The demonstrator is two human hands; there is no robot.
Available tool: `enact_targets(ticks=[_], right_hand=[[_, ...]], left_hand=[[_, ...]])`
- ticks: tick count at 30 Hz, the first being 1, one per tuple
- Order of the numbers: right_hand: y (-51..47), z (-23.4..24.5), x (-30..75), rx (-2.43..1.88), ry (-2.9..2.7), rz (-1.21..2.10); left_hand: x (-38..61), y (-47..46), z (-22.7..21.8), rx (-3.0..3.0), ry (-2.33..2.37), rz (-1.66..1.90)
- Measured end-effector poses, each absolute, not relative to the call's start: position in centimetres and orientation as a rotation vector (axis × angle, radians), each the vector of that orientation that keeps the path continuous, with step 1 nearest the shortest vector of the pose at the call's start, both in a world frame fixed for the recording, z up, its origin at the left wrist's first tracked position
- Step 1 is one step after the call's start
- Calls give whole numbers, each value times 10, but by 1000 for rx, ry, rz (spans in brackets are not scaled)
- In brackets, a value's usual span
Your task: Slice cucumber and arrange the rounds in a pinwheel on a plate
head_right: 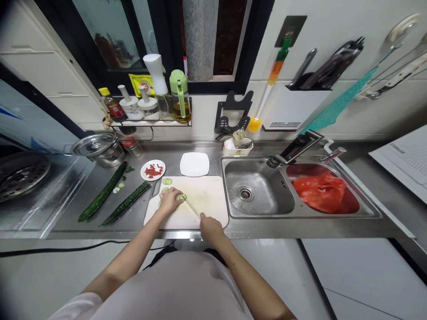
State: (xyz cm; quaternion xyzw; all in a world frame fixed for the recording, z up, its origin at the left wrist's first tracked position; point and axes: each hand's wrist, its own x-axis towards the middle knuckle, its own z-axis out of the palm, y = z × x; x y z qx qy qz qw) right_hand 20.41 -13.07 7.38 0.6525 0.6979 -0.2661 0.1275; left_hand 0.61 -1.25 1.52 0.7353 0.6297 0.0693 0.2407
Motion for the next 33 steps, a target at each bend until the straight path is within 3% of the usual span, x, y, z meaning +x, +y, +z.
enact_targets(ticks=[33], right_hand=[[-135,78,188,1885,1917,-803]], left_hand=[[7,-11,19,1979,1745,142]])
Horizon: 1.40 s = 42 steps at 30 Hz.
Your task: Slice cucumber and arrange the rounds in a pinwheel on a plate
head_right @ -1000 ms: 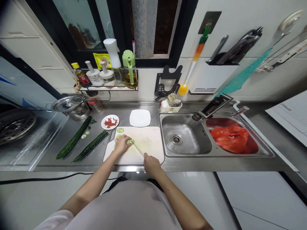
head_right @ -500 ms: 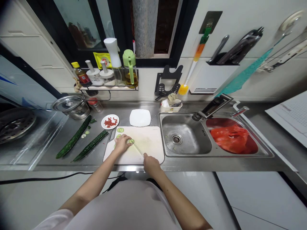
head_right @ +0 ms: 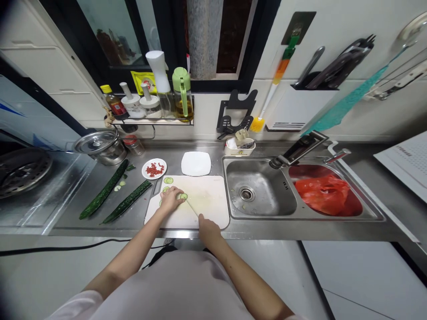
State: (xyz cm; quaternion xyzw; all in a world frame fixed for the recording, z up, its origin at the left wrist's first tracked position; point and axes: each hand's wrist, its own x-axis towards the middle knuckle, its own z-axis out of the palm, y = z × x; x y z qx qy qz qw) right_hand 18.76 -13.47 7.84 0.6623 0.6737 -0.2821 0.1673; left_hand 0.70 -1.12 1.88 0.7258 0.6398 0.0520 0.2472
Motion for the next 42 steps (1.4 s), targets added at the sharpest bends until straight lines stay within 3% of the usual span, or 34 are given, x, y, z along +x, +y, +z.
enact_targets(ticks=[42], right_hand=[[-131,70,188,1922,1913,-858]], left_hand=[[16,-2,17,1821,1850,67]])
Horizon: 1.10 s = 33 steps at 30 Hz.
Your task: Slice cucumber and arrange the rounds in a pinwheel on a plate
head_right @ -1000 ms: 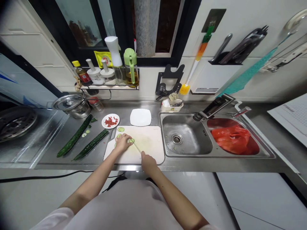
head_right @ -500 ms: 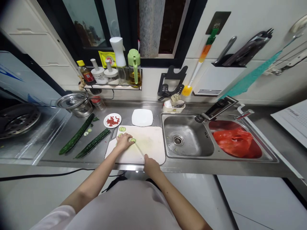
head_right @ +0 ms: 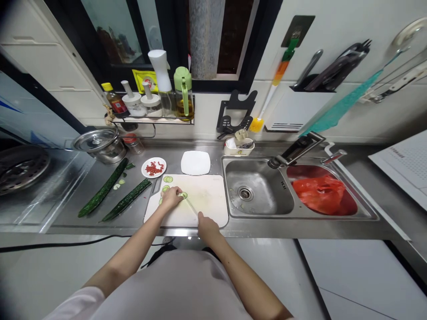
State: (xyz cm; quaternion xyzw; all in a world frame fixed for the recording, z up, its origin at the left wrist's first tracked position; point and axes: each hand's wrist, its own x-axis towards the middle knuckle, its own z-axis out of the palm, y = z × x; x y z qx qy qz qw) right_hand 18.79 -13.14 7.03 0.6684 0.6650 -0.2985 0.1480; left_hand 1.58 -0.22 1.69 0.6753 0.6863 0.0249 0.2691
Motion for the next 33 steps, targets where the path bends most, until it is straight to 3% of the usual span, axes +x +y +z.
enact_targets(ticks=[33], right_hand=[[-133,71,197,1924,1964,-878]], left_hand=[[11,6,17,1704,1776,114]])
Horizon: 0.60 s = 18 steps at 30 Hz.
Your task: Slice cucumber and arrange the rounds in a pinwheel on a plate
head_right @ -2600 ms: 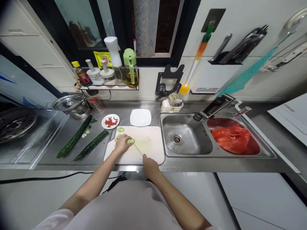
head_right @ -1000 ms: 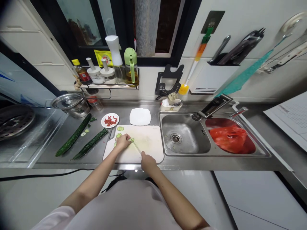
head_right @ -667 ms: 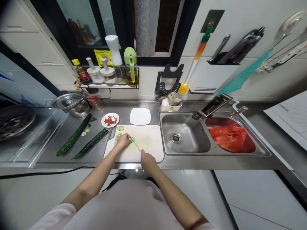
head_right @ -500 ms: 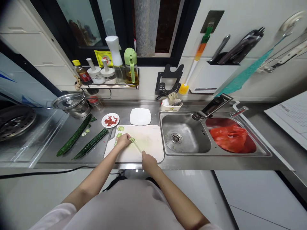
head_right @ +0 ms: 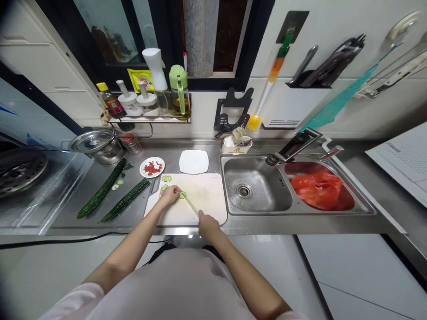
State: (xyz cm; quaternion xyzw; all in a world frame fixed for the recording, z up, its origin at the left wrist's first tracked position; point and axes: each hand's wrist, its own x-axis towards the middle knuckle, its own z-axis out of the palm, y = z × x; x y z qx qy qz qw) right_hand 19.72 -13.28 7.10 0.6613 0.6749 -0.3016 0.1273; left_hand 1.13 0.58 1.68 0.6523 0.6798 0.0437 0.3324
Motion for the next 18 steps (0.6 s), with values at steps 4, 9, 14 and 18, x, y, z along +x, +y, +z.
enact_targets(ticks=[4,9,14,18], right_hand=[[-131,73,197,1929,1954,-886],[-129,71,194,1925,1964,-877],[-127,69,191,1937,1952,-876],[-127,65,191,1936,1970,-871]], left_hand=[[12,8,21,1743,1762,89],[14,8,21,1740,1780,78],[14,8,20,1726,1788,61],[15,9,22,1720,1792,50]])
